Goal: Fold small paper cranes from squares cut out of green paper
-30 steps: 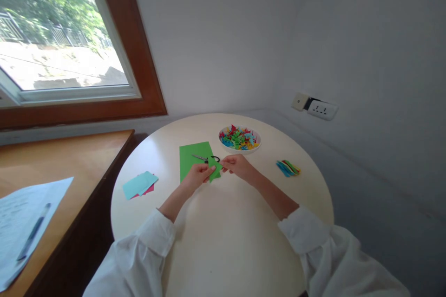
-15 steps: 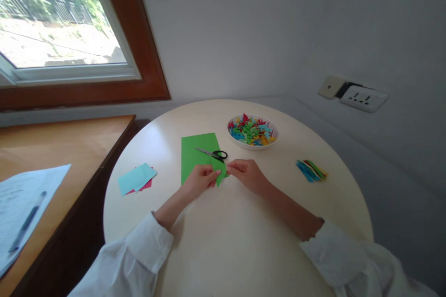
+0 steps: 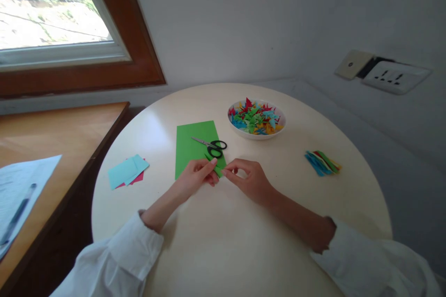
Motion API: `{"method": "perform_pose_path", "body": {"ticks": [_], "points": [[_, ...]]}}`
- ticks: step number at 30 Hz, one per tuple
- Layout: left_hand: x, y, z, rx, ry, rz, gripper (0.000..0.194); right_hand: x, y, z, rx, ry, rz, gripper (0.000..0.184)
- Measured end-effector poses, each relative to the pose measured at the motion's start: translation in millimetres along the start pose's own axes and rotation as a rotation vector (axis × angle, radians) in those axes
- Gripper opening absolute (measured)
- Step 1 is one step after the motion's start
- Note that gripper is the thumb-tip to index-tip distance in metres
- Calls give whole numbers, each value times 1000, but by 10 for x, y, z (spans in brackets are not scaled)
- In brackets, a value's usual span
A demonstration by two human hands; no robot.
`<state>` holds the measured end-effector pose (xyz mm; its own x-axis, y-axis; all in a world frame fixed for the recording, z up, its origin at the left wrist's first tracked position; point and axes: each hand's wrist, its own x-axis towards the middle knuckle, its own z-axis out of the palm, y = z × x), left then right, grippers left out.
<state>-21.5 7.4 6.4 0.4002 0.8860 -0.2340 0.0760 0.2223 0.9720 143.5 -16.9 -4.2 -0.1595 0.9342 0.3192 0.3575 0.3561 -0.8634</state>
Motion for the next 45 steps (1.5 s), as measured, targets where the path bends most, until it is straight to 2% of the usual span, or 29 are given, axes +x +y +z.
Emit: {"method": "perform_pose_path", "body": {"ticks": [8,18,25,29,34,40,45], "points": [[-39,27,-32,-84,-50,27,45,9,54,-3,187,-36,113,17],[-18,5,-103,-351,-143,-46,30,32,93,3,344,-64,195,16],[-37,53,-119,-451,-6,-62,16,57,76,-20,340,-42,263,23],[-40,69,-108,-366,-60,-58,8,62,64,-36,336,-29,291,23],[-33,62,-111,-282,-105,-22,15,67,57,-39,332,0,310,23],[-20,36,-111,-236,-57,33,26,68,58,-38,330,37,308,23],[-10,43,-97,-208,35,44,42,65,80,-33,298,49,292,23]]}}
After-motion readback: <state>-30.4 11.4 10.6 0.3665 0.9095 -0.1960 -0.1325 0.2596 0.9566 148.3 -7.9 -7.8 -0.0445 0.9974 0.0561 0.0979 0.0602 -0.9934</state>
